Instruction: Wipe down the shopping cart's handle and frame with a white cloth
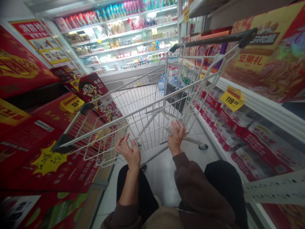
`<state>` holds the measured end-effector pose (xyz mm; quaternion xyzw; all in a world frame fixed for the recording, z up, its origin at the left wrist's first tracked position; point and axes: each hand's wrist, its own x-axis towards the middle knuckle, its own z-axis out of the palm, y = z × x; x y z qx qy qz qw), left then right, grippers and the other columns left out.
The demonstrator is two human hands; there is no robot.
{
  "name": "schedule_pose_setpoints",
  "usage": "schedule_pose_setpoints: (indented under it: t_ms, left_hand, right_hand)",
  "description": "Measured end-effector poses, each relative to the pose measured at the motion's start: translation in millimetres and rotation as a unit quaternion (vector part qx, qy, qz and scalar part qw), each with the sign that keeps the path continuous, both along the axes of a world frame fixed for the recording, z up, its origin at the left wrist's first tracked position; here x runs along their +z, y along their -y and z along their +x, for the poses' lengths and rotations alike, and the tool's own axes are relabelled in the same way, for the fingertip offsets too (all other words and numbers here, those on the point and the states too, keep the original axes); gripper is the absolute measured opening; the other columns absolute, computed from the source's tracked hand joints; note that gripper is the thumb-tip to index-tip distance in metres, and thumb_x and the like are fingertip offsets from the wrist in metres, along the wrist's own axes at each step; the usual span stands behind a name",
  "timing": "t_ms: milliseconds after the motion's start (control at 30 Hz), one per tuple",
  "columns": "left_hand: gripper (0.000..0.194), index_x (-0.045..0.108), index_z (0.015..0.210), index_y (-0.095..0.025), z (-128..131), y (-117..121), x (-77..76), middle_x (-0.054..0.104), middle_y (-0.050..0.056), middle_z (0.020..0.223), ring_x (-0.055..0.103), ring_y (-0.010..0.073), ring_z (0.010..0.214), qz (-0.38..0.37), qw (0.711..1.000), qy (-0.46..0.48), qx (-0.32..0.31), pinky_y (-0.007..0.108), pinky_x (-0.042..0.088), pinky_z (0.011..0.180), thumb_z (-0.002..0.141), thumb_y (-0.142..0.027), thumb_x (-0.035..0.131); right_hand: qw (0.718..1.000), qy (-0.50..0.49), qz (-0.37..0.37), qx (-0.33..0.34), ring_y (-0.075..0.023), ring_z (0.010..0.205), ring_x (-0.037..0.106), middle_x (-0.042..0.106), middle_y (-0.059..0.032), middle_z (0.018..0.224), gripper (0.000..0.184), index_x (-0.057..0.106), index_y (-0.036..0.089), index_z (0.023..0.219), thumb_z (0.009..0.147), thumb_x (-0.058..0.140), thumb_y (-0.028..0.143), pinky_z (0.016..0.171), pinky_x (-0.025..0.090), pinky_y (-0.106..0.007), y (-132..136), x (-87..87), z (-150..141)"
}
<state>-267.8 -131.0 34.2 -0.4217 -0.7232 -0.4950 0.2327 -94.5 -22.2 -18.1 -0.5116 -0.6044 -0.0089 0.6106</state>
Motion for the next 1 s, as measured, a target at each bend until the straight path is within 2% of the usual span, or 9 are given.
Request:
schedule_pose_setpoints:
  t_ms: [100,233,300,400,533,600,767,833,1000]
  left_hand:
    - [0.034,0.070,0.120,-0.020,-1,2,-0.4,0.046,0.015,0.133,0.037,0.0308,0.131,-0.003,0.999,0.022,0.027,0.053,0.025,0.116,0.097,-0.034,0.050]
    - [0.033,0.071,0.119,-0.021,-8,5,-5.3,0.049,0.014,0.138,0.032,0.0339,0.138,-0.032,0.999,0.040,-0.007,0.057,0.023,0.116,0.097,-0.032,0.049]
    - [0.032,0.070,0.120,-0.022,-12,6,-7.2,0.051,0.014,0.140,0.035,0.0343,0.138,-0.046,0.997,0.058,-0.022,0.059,0.025,0.115,0.097,-0.030,0.049]
    - [0.031,0.070,0.119,-0.022,-15,7,-7.4,0.053,0.014,0.137,0.042,0.0324,0.134,-0.044,0.997,0.059,-0.037,0.057,0.029,0.113,0.097,-0.029,0.049]
    - [0.030,0.071,0.117,-0.022,-14,8,-5.6,0.055,0.014,0.134,0.043,0.0314,0.132,-0.036,0.997,0.056,-0.039,0.054,0.032,0.112,0.096,-0.028,0.050]
    - [0.029,0.071,0.116,-0.023,-14,8,-6.1,0.055,0.014,0.134,0.043,0.0312,0.132,-0.036,0.997,0.059,-0.039,0.054,0.032,0.112,0.096,-0.028,0.050]
    - [0.029,0.070,0.116,-0.024,-18,8,-10.2,0.055,0.012,0.134,0.044,0.0289,0.134,-0.024,0.997,0.056,-0.050,0.052,0.031,0.114,0.097,-0.027,0.049]
    - [0.028,0.070,0.115,-0.023,-18,9,-10.6,0.053,0.013,0.134,0.045,0.0277,0.133,-0.017,0.997,0.053,-0.056,0.051,0.032,0.114,0.097,-0.027,0.049]
    - [0.028,0.073,0.111,-0.021,-10,12,-9.2,0.050,0.014,0.133,0.035,0.0301,0.135,0.001,0.999,0.038,-0.022,0.053,0.027,0.117,0.096,-0.027,0.051]
  right_hand:
    - [0.999,0.019,0.024,0.011,-0.0250,0.121,0.046,0.049,-0.0123,0.129,0.054,0.056,0.023,0.127,0.077,0.050,0.003,0.104,0.041,-0.050,0,-1.7,-14]
    - [0.998,0.052,-0.024,0.030,-0.0260,0.118,0.047,0.050,-0.0144,0.125,0.053,0.056,0.019,0.126,0.076,0.048,0.002,0.100,0.043,-0.051,19,-37.1,-26]
    - [0.998,0.048,-0.034,0.033,-0.0259,0.115,0.049,0.052,-0.0133,0.123,0.050,0.057,0.020,0.124,0.077,0.050,0.004,0.098,0.045,-0.050,26,-44.4,-26]
    - [1.000,0.017,0.013,0.010,-0.0256,0.115,0.050,0.051,-0.0127,0.125,0.047,0.056,0.021,0.125,0.080,0.054,0.008,0.099,0.045,-0.050,24,-28.5,-27]
    - [0.997,0.035,0.062,0.011,-0.0251,0.120,0.049,0.050,-0.0124,0.127,0.048,0.055,0.024,0.126,0.081,0.052,0.006,0.102,0.044,-0.049,13,-3.4,-37]
    - [0.998,0.044,0.052,0.007,-0.0254,0.121,0.048,0.049,-0.0134,0.126,0.047,0.056,0.022,0.124,0.081,0.051,0.005,0.101,0.045,-0.050,14,-9.4,-44]
    - [0.999,0.039,0.008,0.033,-0.0246,0.112,0.050,0.051,-0.0132,0.122,0.041,0.060,0.020,0.122,0.083,0.052,0.009,0.095,0.049,-0.052,34,-43.9,-50]
    - [0.999,0.016,0.014,0.030,-0.0250,0.114,0.051,0.051,-0.0130,0.122,0.039,0.059,0.020,0.123,0.085,0.053,0.012,0.097,0.049,-0.053,38,-40.7,-51]
    - [0.996,0.031,0.081,0.035,-0.0260,0.122,0.050,0.050,-0.0134,0.127,0.041,0.058,0.022,0.123,0.085,0.052,0.007,0.101,0.046,-0.051,32,-8.6,-61]
